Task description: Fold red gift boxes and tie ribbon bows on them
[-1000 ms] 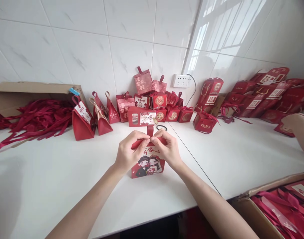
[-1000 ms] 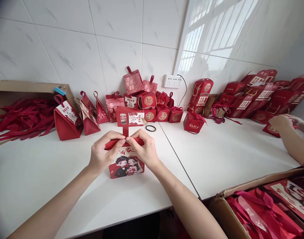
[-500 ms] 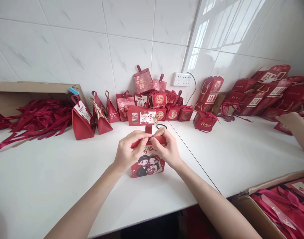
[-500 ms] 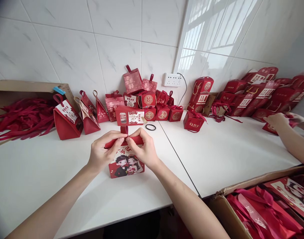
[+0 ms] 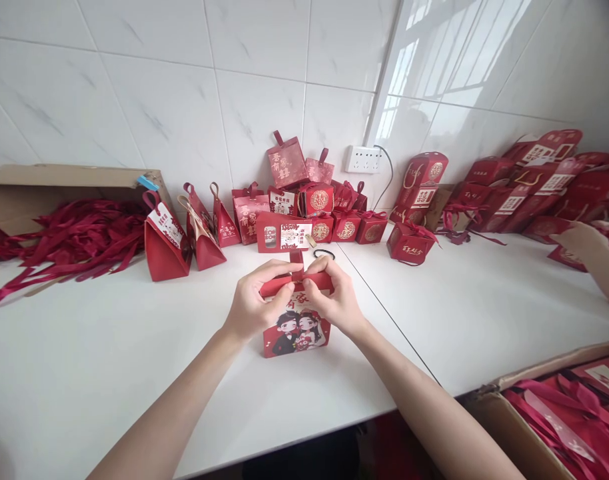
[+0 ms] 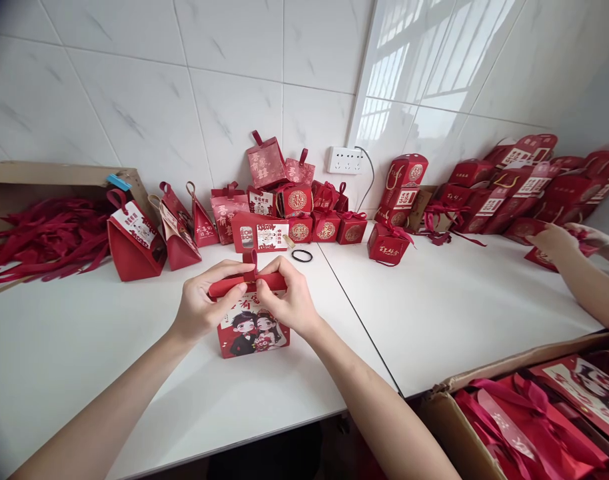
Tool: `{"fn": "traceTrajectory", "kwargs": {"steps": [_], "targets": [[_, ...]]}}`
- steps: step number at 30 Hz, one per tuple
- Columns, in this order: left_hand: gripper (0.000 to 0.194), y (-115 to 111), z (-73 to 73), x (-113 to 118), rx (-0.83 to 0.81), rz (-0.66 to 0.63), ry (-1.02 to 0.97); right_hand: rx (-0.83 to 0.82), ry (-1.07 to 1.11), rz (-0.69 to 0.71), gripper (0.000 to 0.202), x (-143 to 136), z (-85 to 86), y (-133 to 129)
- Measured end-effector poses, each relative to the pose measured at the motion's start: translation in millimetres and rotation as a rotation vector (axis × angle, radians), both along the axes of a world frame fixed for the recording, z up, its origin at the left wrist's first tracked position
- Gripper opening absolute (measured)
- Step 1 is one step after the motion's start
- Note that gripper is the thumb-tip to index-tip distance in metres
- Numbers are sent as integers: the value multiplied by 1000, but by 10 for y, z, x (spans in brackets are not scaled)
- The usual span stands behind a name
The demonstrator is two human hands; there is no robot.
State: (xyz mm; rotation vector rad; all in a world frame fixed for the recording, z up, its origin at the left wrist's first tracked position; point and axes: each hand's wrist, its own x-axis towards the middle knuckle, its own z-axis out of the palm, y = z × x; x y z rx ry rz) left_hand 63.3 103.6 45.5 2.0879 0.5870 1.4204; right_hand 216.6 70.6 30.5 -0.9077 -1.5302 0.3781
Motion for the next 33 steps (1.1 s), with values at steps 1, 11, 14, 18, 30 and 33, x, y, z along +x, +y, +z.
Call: {"fn": "traceTrajectory", "kwargs": {"steps": [1,11,14,18,30,33], "targets": [[22,-2,2,2,-6,-4,-1,-5,-3,-7,8,0,2,-1],[22,13,2,-3,8,-1,1,25,-26,-5,5,15,12,0],[20,8,0,12,19,14,-9,1,-22,7,4,18,10,8],[19,-1,-11,21,-6,61,-5,-41,-26,32,5,27,17,15],[34,-26,-24,38,-207,23,-109,4,-24,35,8,37,3,25],[42,-3,-57,20,-226,-66,-103,-95,50,51,10,57,9,25]]}}
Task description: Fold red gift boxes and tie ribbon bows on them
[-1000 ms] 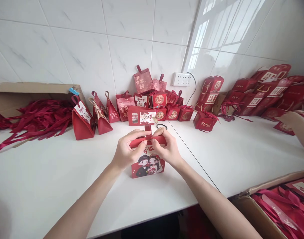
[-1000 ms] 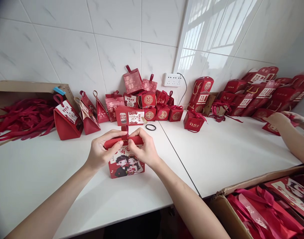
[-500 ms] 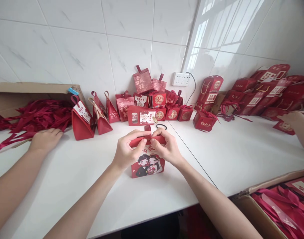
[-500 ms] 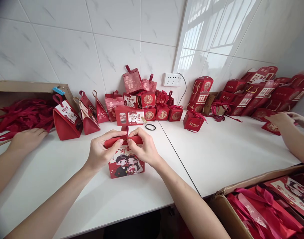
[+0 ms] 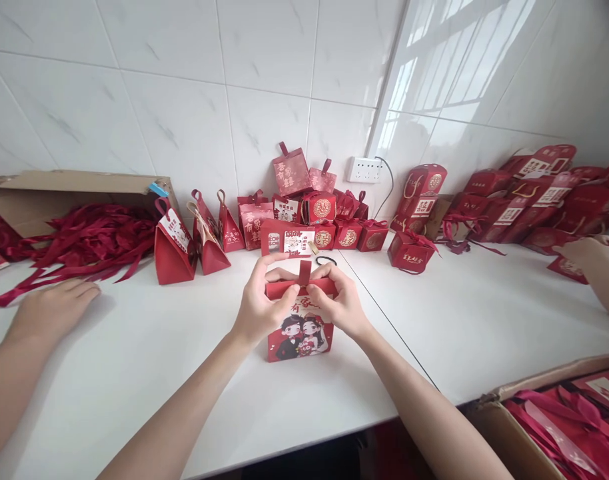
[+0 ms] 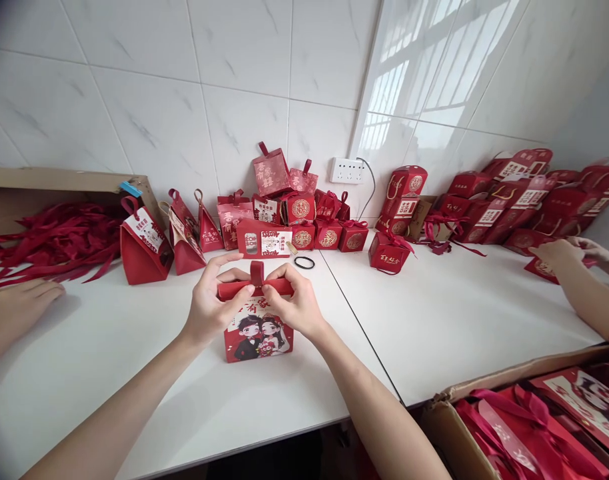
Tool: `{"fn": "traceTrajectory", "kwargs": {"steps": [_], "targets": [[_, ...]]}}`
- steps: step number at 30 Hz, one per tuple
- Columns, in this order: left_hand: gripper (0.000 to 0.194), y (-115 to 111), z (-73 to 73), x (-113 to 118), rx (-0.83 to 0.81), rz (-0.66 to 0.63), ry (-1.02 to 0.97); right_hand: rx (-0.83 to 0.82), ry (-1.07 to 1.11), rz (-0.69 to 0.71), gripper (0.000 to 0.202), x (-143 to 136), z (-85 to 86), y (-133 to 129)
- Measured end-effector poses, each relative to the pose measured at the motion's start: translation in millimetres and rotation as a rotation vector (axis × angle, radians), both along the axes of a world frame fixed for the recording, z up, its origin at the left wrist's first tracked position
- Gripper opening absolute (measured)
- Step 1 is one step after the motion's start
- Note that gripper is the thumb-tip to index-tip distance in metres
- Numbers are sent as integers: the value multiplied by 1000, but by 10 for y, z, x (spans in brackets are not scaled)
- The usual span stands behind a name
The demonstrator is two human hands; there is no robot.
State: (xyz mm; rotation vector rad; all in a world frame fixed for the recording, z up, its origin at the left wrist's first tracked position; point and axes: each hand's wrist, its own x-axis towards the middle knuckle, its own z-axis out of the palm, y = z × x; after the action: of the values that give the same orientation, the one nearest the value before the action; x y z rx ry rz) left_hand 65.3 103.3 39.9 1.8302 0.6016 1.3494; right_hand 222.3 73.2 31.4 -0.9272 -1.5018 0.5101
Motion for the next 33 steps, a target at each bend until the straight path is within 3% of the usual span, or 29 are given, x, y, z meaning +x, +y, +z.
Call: {"fn": "traceTrajectory", "kwargs": {"steps": [3,9,12,14,19,23,28,33], "targets": [[57,80,-75,-24,27,-74,-20,-34,229,-56,11,91,5,66],[81,191,-224,19,-5,71,42,-32,955,-64,23,334,11,238],[77,150,-240,76,-60,27,89,-96,1097,9,16,367,-18,284],[72,114,-229,91,-12,20,92,-106,1101,76,10,354,-48,317],[72,81,-208,32,285,160,188,-72,885,154,19,295,-133,400],[72,91,-225,-9,466,179,262,-106,767,174,26,290,-207,420],[74,93,-229,-18,567,204,292,-171,774,157,37,301,-242,425],[73,123,-273,-13,656,221,308,-213,910,222,33,281,-214,432]]}}
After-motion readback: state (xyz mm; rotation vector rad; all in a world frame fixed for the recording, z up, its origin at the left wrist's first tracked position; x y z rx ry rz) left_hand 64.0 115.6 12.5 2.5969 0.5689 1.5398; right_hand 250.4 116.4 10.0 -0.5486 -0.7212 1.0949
